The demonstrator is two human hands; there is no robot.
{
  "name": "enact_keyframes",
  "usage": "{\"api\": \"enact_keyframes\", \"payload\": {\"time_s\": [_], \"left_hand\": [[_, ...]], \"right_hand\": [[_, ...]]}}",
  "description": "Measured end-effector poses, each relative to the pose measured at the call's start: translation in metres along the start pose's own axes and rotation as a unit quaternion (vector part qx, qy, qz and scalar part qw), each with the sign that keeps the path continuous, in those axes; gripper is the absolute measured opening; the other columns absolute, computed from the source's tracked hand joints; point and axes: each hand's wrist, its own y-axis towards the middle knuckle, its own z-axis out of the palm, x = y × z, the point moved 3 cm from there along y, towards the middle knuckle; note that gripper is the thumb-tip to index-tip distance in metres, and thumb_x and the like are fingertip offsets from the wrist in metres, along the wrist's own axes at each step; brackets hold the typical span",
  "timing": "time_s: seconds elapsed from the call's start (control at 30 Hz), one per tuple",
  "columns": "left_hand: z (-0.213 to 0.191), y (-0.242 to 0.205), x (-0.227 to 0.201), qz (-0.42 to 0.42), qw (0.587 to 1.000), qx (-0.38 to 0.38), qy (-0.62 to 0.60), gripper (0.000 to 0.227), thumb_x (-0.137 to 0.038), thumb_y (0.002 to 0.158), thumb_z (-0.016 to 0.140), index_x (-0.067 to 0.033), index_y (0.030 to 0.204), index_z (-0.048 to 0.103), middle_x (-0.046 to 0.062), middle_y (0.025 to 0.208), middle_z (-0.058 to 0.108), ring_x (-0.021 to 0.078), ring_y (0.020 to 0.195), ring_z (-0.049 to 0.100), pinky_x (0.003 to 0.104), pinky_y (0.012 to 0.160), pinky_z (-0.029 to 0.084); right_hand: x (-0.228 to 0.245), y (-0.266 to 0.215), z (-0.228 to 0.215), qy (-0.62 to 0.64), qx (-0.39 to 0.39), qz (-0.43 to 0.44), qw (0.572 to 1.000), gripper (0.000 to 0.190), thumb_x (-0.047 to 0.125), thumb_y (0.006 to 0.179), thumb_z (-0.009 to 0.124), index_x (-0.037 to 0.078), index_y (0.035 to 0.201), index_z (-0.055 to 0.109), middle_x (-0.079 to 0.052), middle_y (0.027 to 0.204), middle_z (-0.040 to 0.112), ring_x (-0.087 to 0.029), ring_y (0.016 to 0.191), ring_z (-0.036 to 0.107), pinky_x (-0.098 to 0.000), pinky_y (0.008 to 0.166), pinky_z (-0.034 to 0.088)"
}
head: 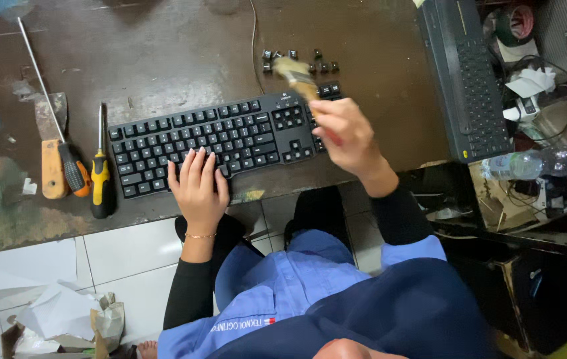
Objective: The person removes several keycaps from a black computer keyboard using a screwdriver and places them on the table. They then use a brush to sweep the keyboard surface. The person continues to remove additional keycaps with the screwdriver and brushes the keyboard again.
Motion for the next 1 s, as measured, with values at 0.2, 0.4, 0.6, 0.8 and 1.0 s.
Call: {"api": "enact_keyframes", "payload": {"time_s": [0.2,0.4,0.6,0.8,1.0], "left_hand": [[0.003,0.0,0.001,0.006,1.0,-0.002,0.019,0.025,-0.014,0.088,0.064,-0.0086,0.11,0.072,0.011,0.116,0.069,0.0292,0.11,0.065,0.059,0.108,0.028],[0.016,0.05,-0.028,0.027,0.996,0.037,-0.075,0.025,-0.009,0.087,0.068,-0.007,0.111,0.071,0.014,0.121,0.066,0.028,0.116,0.061,0.051,0.108,0.03],[0.085,0.057,-0.07,0.122,0.941,0.311,-0.059,0.056,-0.04,0.095,0.057,-0.0042,0.138,0.054,0.016,0.148,0.047,0.0339,0.141,0.036,0.061,0.114,0.016],[0.059,0.068,-0.033,0.065,0.928,0.245,-0.273,0.026,-0.025,0.093,0.066,-0.011,0.073,0.074,0.006,0.076,0.074,0.021,0.084,0.073,0.034,0.093,0.052],[0.035,0.061,-0.023,0.076,0.971,0.178,-0.141,0.03,-0.026,0.093,0.065,-0.0107,0.118,0.068,0.01,0.129,0.063,0.0265,0.124,0.057,0.043,0.107,0.039]], "right_hand": [[0.013,0.007,0.006,0.1,0.043,0.073,0.991,0.02,-0.005,0.09,0.066,-0.002,0.106,0.054,-0.023,0.104,0.067,-0.045,0.082,0.065,-0.0498,0.067,0.053],[-0.007,-0.014,-0.006,0.075,-0.035,0.11,0.99,0.015,0.001,0.09,0.068,-0.001,0.101,0.058,-0.017,0.099,0.07,-0.037,0.082,0.068,-0.0417,0.07,0.055],[-0.002,-0.013,-0.011,0.041,-0.06,0.098,0.993,0.014,-0.006,0.09,0.065,-0.006,0.102,0.058,-0.022,0.101,0.068,-0.041,0.085,0.068,-0.0442,0.071,0.055],[-0.007,-0.025,-0.031,0.078,-0.07,0.137,0.985,0.015,0.001,0.09,0.067,-0.004,0.101,0.058,-0.022,0.1,0.069,-0.038,0.088,0.068,-0.0433,0.072,0.055],[0.001,-0.01,-0.001,0.153,0.021,0.131,0.979,0.014,-0.003,0.089,0.065,-0.002,0.102,0.059,-0.022,0.106,0.069,-0.043,0.087,0.068,-0.0469,0.071,0.056]]}}
